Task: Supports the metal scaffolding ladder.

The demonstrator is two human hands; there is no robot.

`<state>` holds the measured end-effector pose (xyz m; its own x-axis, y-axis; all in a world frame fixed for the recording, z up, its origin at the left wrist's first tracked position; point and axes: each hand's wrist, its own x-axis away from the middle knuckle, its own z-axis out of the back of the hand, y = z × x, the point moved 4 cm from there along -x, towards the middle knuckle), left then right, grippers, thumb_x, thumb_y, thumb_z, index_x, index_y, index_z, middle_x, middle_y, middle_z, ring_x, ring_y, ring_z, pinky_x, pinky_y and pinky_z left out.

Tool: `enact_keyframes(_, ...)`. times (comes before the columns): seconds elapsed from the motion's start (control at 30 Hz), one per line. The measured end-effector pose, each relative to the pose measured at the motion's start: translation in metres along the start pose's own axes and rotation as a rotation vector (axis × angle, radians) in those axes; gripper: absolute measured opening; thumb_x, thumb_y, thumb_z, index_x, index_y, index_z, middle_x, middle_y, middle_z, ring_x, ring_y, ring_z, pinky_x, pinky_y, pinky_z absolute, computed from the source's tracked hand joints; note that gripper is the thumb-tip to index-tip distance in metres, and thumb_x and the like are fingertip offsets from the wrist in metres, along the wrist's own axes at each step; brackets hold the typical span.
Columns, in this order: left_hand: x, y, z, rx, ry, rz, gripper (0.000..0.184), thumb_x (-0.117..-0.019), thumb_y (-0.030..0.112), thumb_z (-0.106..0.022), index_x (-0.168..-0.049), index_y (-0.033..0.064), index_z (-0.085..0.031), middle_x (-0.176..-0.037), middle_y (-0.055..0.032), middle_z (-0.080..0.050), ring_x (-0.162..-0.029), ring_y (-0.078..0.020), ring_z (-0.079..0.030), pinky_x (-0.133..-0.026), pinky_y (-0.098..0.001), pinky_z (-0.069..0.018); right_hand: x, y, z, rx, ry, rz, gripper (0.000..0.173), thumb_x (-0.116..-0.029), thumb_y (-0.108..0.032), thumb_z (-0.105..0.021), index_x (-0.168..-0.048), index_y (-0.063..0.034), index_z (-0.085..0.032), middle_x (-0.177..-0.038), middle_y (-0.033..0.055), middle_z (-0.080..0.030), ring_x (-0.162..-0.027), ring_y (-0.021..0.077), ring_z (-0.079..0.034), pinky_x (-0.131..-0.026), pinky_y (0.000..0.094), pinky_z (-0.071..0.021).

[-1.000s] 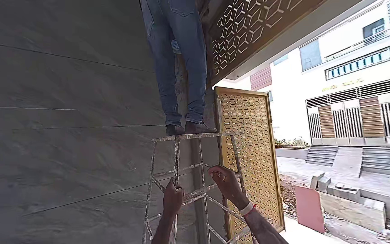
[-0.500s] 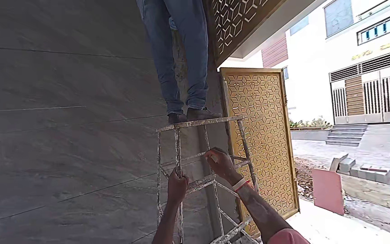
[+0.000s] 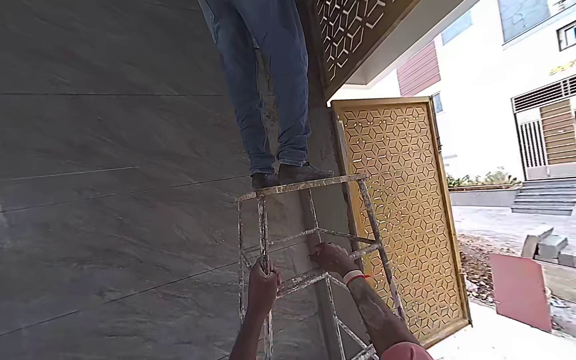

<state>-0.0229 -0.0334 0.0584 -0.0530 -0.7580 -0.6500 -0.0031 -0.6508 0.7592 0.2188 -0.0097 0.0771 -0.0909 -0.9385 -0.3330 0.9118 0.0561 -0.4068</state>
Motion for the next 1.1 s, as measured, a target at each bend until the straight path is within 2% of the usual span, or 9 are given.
enact_keyframes(0.17,-0.0006,-0.0014,0.0007,0.007,-0.008,-0.007,0.015,-0.0807,-0.006,-0.055,-0.090,0.0054,-0.052,-0.060,-0.0012,-0.057,-0.047,-0.0120,-0.054,-0.045,-0.0265,-0.0457,-0.0030,0.0037,-0.0030,-0.047,0.011,-0.008,0.044,-0.0974,-0.054,-0.059,-0.110,-0.0149,-0.073,-0.102,0.0116,-0.074,-0.102,0.0323,-0.069,-0.088,0.0628,-0.0499)
enact_keyframes(0.27,-0.0006,0.0000,0.0005,0.012,-0.007,-0.016,0.017,-0.0784,-0.007,-0.055,-0.090,0.0054,-0.052,-0.059,-0.0014,-0.057,-0.047,-0.0118,-0.055,-0.046,-0.0264,-0.0460,-0.0025,0.0044,-0.0026,-0.062,0.029,0.001,0.043,-0.0984,-0.054,-0.057,-0.110,-0.0152,-0.073,-0.101,0.0111,-0.074,-0.101,0.0320,-0.070,-0.088,0.0627,-0.0505)
enact_keyframes(0.67,-0.0025,-0.0022,0.0016,-0.001,-0.013,0.005,0.017,-0.0799,-0.007,-0.056,-0.091,0.0060,-0.052,-0.058,-0.0013,-0.056,-0.046,-0.0122,-0.053,-0.044,-0.0267,-0.0442,-0.0020,0.0037,-0.0029,-0.064,0.073,-0.023,0.040,-0.0998,-0.052,-0.055,-0.114,-0.0189,-0.074,-0.104,0.0084,-0.076,-0.105,0.0309,-0.070,-0.091,0.0621,-0.0503)
enact_keyframes(0.93,-0.0013,-0.0026,0.0008,0.001,-0.022,0.008,0.018,-0.0796,-0.008,-0.055,-0.092,0.0057,-0.052,-0.058,-0.0015,-0.057,-0.047,-0.0125,-0.055,-0.045,-0.0275,-0.0454,-0.0015,0.0059,-0.0042,-0.073,0.101,-0.027,0.039,-0.1004,-0.050,-0.055,-0.114,-0.0183,-0.073,-0.104,0.0087,-0.075,-0.102,0.0303,-0.070,-0.091,0.0614,-0.0510)
enact_keyframes(1.1,0.0003,-0.0002,0.0008,-0.036,-0.025,0.009,0.015,-0.0833,-0.006,-0.055,-0.094,0.0055,-0.053,-0.060,-0.0011,-0.057,-0.048,-0.0123,-0.055,-0.046,-0.0277,-0.0473,0.0009,0.0044,-0.0035,-0.077,0.093,-0.017,0.040,-0.1019,-0.048,-0.054,-0.115,-0.0157,-0.073,-0.105,0.0101,-0.074,-0.103,0.0312,-0.070,-0.090,0.0609,-0.0508)
